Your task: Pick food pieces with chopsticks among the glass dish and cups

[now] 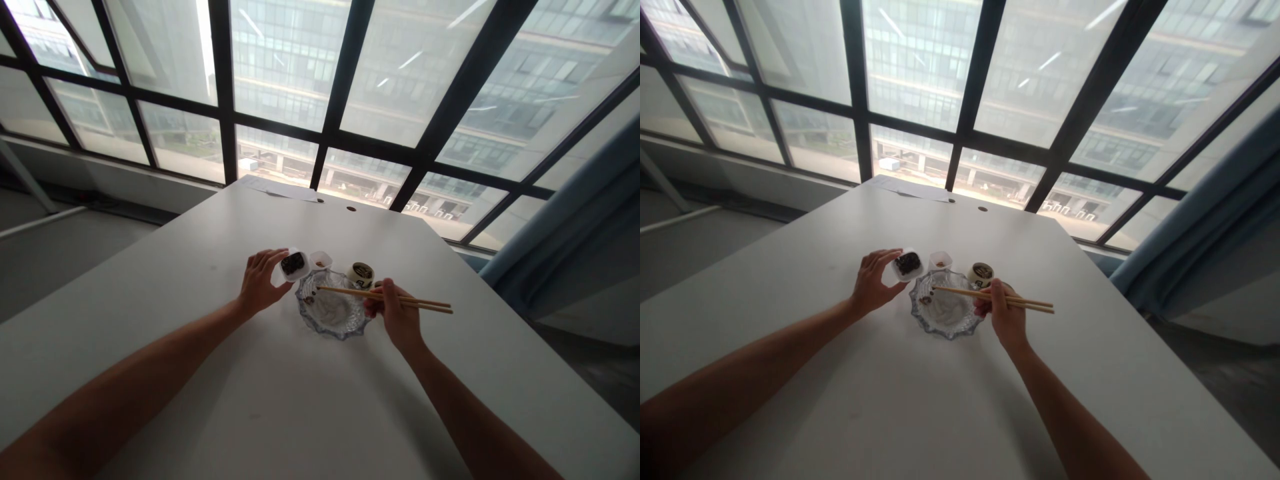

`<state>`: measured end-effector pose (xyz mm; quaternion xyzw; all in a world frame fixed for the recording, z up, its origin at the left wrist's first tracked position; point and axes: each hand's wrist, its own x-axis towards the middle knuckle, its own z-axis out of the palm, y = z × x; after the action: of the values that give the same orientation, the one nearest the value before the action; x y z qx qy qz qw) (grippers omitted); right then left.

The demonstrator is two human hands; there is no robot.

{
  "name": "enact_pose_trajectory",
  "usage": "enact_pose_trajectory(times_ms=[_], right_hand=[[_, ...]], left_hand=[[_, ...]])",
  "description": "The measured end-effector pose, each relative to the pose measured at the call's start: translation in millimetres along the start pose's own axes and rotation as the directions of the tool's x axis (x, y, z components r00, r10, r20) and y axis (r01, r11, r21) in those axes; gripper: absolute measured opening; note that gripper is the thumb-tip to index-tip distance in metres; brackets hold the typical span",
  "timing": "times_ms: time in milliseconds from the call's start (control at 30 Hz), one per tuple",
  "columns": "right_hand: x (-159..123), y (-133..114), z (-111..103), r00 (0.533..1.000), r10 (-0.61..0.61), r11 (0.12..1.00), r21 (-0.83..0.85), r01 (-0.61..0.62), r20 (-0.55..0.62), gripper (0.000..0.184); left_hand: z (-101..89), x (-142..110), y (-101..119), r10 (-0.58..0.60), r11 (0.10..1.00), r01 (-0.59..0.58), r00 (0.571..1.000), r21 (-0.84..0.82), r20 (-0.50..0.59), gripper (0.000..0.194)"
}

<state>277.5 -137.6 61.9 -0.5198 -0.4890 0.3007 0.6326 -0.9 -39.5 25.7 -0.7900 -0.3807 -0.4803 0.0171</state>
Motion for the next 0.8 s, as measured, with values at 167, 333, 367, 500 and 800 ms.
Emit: enact_pose_trajectory(times_ms=[167, 333, 367, 500, 800], right_hand=[[7.1, 0.3, 1.4, 0.99, 0.11, 0.975, 0.202, -0.091, -0.088, 0.054], [-1.6, -17.6, 17.7, 0.986, -0.133, 0.988, 0.059, 0.139, -0.1, 0.052], [-4.6, -22.0, 22.7, 0.973, -0.218, 0.976, -0.005, 0.218, -0.074, 0.049], [-10.2, -31.6, 42.2, 0.888, -0.45, 0.873, -0.163, 0.46, 0.096, 0.041], [5.6, -21.8, 46.7, 0.901, -0.316, 0.907, -0.185, 0.379, 0.297, 0.042]], left_hand=[[0.8, -0.5, 0.0, 0.017, 1.0, -0.017, 0.999, 0.005, -0.028, 0.052], [5.4, -0.5, -2.4, -0.097, 0.995, 0.097, 0.993, 0.001, -0.064, 0.054], [6.3, -0.4, -3.2, -0.134, 0.991, 0.134, 0.989, -0.003, -0.067, 0.053], [6.8, -0.1, -4.9, -0.186, 0.982, 0.187, 0.982, 0.003, -0.04, 0.051], [2.9, -0.2, -1.1, -0.103, 0.994, 0.103, 0.995, 0.027, 0.012, 0.054]])
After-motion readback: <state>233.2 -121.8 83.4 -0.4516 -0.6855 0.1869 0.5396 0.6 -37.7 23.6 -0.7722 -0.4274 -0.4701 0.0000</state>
